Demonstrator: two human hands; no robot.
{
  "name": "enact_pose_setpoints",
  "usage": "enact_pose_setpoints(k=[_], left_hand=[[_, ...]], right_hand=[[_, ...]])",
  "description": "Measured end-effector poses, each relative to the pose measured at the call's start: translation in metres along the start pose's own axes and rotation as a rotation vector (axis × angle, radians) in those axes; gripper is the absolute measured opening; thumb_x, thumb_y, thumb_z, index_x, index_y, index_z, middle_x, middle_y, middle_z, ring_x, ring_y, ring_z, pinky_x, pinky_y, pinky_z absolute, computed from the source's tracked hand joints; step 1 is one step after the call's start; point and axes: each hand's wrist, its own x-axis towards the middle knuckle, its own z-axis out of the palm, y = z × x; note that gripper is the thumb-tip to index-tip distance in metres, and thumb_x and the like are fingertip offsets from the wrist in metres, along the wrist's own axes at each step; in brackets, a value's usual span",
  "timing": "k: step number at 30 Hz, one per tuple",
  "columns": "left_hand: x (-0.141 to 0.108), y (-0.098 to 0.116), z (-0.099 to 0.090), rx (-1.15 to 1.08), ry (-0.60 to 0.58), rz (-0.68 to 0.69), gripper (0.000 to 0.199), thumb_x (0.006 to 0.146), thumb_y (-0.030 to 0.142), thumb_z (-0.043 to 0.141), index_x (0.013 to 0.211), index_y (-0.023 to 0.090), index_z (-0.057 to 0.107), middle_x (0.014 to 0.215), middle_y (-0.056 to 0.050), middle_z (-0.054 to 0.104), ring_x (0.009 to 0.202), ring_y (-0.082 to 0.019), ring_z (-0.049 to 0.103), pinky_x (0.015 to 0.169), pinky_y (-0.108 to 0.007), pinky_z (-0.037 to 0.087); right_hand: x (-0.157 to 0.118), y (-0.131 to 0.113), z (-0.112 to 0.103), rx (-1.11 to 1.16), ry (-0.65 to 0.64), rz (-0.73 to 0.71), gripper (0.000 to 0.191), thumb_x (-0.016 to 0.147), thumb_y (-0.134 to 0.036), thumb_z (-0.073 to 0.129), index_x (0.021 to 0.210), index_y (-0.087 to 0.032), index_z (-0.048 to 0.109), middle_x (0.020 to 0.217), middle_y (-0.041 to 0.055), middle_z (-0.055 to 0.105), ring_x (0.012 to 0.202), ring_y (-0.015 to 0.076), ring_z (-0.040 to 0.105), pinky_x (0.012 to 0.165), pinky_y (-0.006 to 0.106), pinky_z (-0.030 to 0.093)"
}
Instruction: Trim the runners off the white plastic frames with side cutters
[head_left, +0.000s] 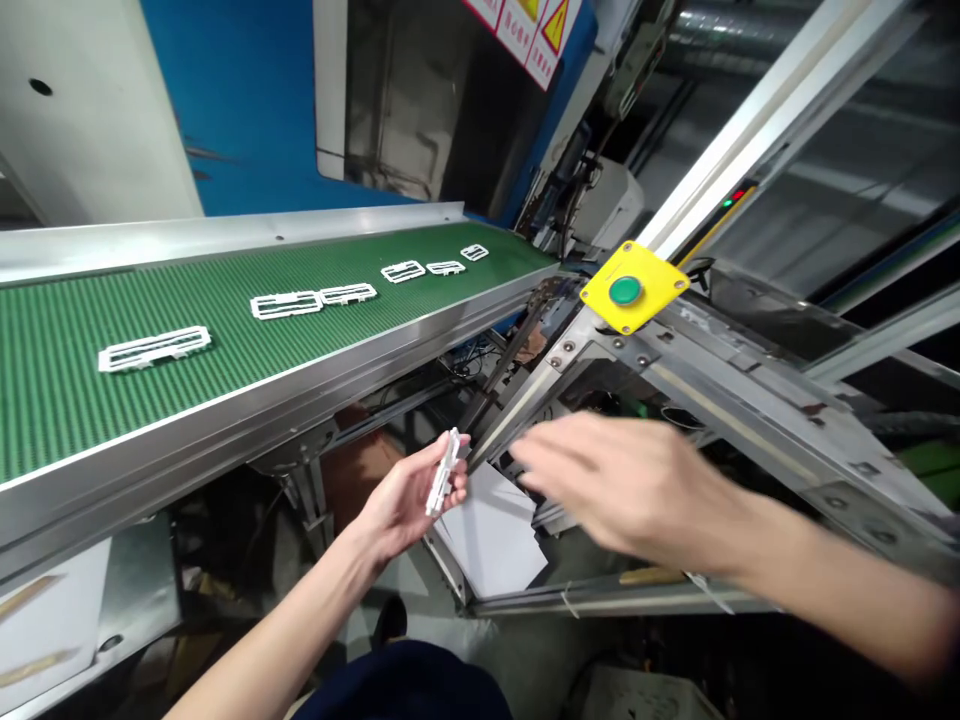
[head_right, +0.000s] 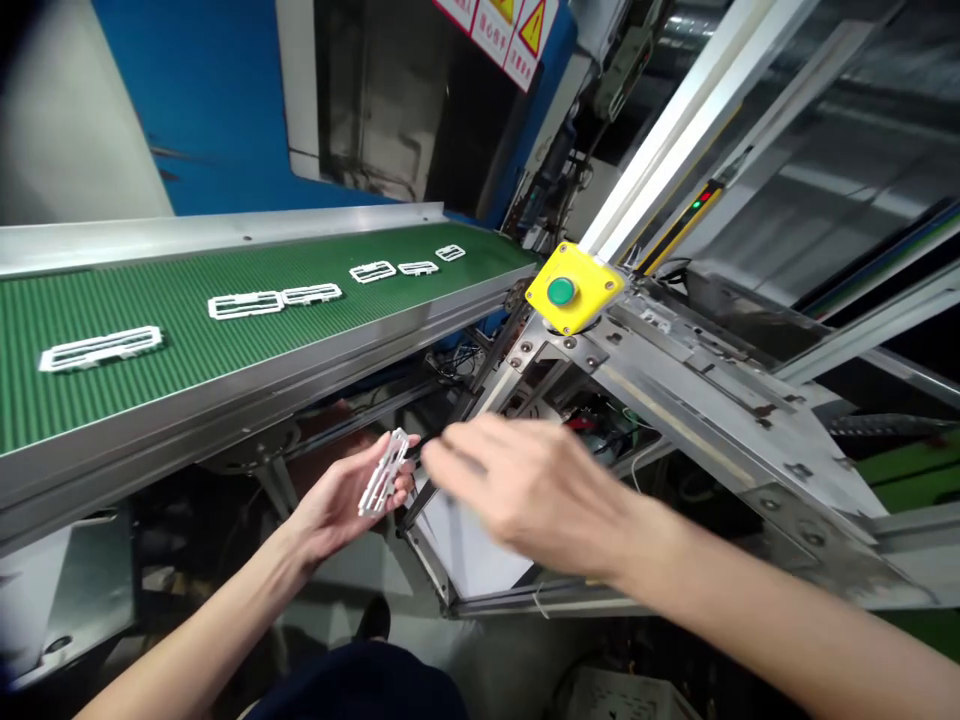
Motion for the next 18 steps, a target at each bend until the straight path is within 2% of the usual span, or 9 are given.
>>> enact_pose_setpoints(k=[2,4,8,11,13,15,16,17,18], left_hand=[[0.007,-0.002,0.014,-0.012,0.071,0.035,0.009,0.080,0.012,0.061,0.088,0.010,0.063,0.071,-0.003,0.060,0.057,-0.011,0.059,0.054,-0.020,0.051],[0.012,-0.005,0.028,-0.042,0.105,0.015,0.005,0.075,0.005,0.062,0.077,0.010,0.061,0.065,-0.001,0.059,0.053,-0.009,0.058,0.050,-0.017,0.049],[0.016,-0.010,0.056,-0.058,0.062,-0.095,0.008,0.077,0.009,0.061,0.070,0.011,0.058,0.060,0.000,0.057,0.050,-0.010,0.057,0.045,-0.018,0.047],[0.016,-0.011,0.065,-0.008,-0.006,-0.077,0.006,0.080,0.016,0.062,0.076,0.012,0.060,0.066,-0.001,0.060,0.055,-0.011,0.059,0.051,-0.020,0.050],[0.018,-0.011,0.057,0.054,-0.085,-0.032,0.011,0.084,0.026,0.060,0.085,0.014,0.062,0.076,-0.003,0.063,0.067,-0.014,0.062,0.058,-0.024,0.052],[0.021,-0.011,0.034,0.130,-0.095,0.007,0.017,0.085,0.030,0.057,0.093,0.015,0.061,0.084,-0.006,0.064,0.080,-0.019,0.063,0.067,-0.029,0.053],[0.023,-0.012,0.018,0.164,-0.029,0.026,0.017,0.084,0.027,0.058,0.096,0.016,0.060,0.087,-0.007,0.064,0.084,-0.020,0.063,0.070,-0.030,0.053],[0.023,-0.013,0.001,0.190,0.090,0.037,0.019,0.081,0.022,0.061,0.099,0.017,0.059,0.089,-0.007,0.064,0.085,-0.019,0.063,0.072,-0.029,0.053],[0.023,-0.015,-0.017,0.208,0.263,0.047,0.023,0.077,0.018,0.064,0.099,0.018,0.058,0.085,-0.005,0.065,0.080,-0.018,0.064,0.070,-0.028,0.053]], right_hand=[[0.006,-0.016,0.016,-0.002,-0.054,-0.099,0.028,0.089,-0.013,0.045,0.115,-0.011,0.057,0.114,0.0158,0.062,0.105,0.0238,0.058,0.076,0.032,0.051],[0.008,-0.024,0.026,-0.069,-0.083,-0.136,0.029,0.088,-0.009,0.043,0.114,-0.004,0.055,0.113,0.0221,0.060,0.107,0.0271,0.057,0.076,0.036,0.050],[0.008,-0.029,0.026,-0.219,-0.097,-0.125,0.024,0.087,-0.007,0.040,0.098,-0.002,0.060,0.087,0.0183,0.067,0.082,0.0235,0.064,0.069,0.035,0.050],[0.004,-0.024,0.005,-0.234,-0.080,-0.092,0.020,0.087,-0.008,0.042,0.091,-0.005,0.061,0.080,0.0136,0.066,0.074,0.0203,0.063,0.065,0.033,0.049],[-0.005,-0.010,-0.018,-0.219,-0.053,-0.009,0.021,0.089,-0.010,0.041,0.094,-0.008,0.061,0.072,0.0079,0.065,0.065,0.0159,0.061,0.056,0.028,0.047],[-0.021,0.020,-0.045,-0.248,0.037,0.179,0.021,0.091,-0.015,0.040,0.096,-0.014,0.061,0.059,0.0005,0.059,0.049,0.0106,0.052,0.046,0.023,0.039],[-0.032,0.042,-0.059,-0.286,0.100,0.310,0.022,0.092,-0.018,0.040,0.096,-0.017,0.061,0.054,-0.0021,0.055,0.043,0.0090,0.046,0.042,0.022,0.035],[-0.043,0.067,-0.071,-0.342,0.163,0.469,0.021,0.093,-0.023,0.040,0.094,-0.018,0.061,0.051,-0.0031,0.052,0.039,0.0083,0.041,0.041,0.022,0.033],[-0.054,0.095,-0.081,-0.401,0.207,0.628,0.024,0.094,-0.030,0.039,0.096,-0.018,0.060,0.053,-0.0018,0.054,0.040,0.0088,0.042,0.043,0.023,0.035]])
